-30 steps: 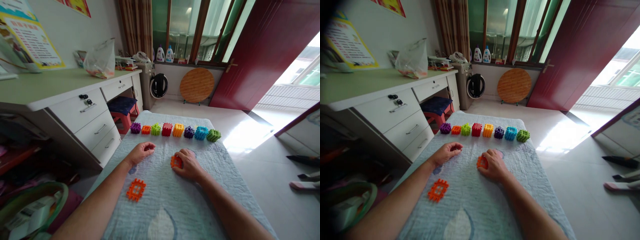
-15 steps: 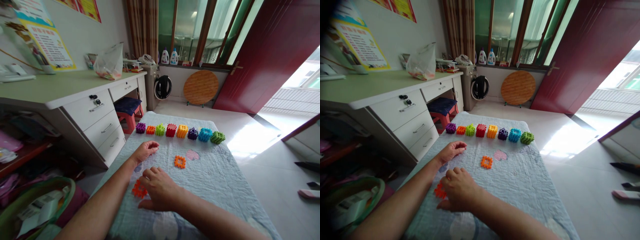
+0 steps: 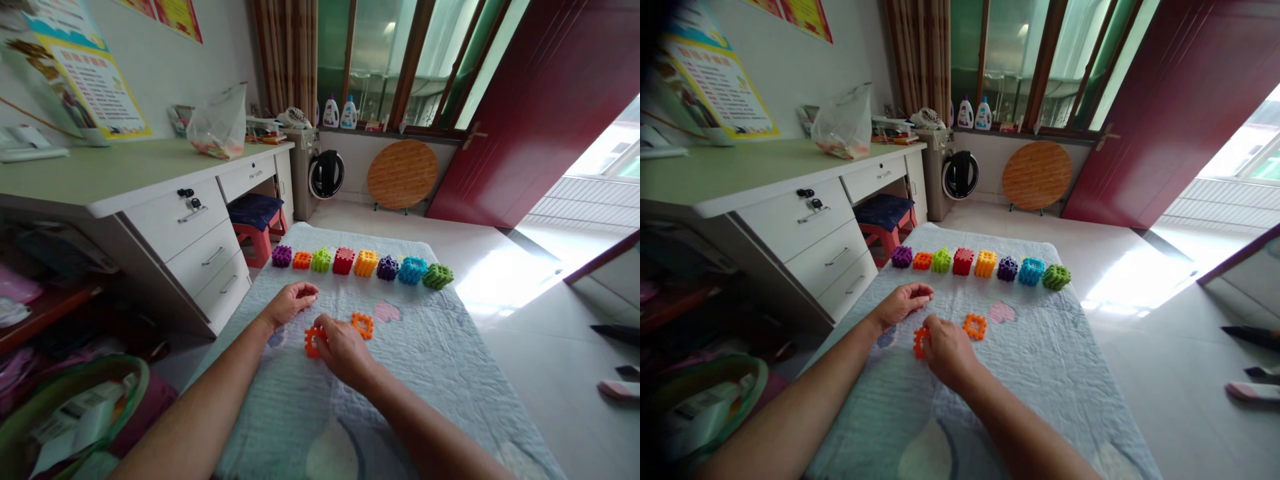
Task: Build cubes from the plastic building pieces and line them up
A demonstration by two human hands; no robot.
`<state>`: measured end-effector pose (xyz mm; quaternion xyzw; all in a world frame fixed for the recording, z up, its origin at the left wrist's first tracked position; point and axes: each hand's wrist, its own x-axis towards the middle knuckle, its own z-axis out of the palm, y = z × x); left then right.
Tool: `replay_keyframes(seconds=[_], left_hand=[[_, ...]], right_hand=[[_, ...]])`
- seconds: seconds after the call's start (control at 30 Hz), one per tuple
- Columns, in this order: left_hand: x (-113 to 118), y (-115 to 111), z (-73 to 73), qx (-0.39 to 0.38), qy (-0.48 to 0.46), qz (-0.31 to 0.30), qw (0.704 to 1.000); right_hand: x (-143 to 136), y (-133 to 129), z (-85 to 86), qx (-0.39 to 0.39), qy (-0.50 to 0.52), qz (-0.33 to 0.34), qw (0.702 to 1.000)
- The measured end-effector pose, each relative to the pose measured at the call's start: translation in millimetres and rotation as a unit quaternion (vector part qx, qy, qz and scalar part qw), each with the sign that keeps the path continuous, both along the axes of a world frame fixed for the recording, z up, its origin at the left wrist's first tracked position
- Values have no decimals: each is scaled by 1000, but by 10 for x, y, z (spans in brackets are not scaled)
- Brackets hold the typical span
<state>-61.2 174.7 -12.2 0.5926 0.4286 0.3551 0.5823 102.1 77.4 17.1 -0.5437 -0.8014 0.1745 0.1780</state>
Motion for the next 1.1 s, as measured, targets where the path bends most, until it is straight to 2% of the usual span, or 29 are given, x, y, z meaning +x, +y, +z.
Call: replay_keyframes(seconds=[0.13,0.3,0.47,0.57,0.63,0.73,0.8,0.9,1.0,1.1], left_hand=[[1,0,-9,1,3,-1,1000],[4,-4,-3,5,9,0,1000],[4,-2,-17,9,8,3,1000],[4,1,-26,10,10,2,1000],[7,1,-25,9,14,3,1000],[13,-2,-12,4,20,2,1000],[16,-7,2,1,23,3,1000],[18,-15,26,-4,27,5,1000],[20,-22,45,-7,32,4,999],[25,-24,52,-8,35,2,999]], right_hand=[[66,28,32,49,-89,-32,994],[90,-12,57,33,-97,51,993],[118,24,15,22,-85,78,993],[327,128,119,42,-41,62,996],[545,213,226,54,-21,23,998],[848,318,321,26,-24,-9,999],[958,361,294,-8,-44,-1,999],[972,390,166,-50,-88,2,995],[917,400,59,-66,-129,-8,989],[894,403,27,-68,-147,-5,987]])
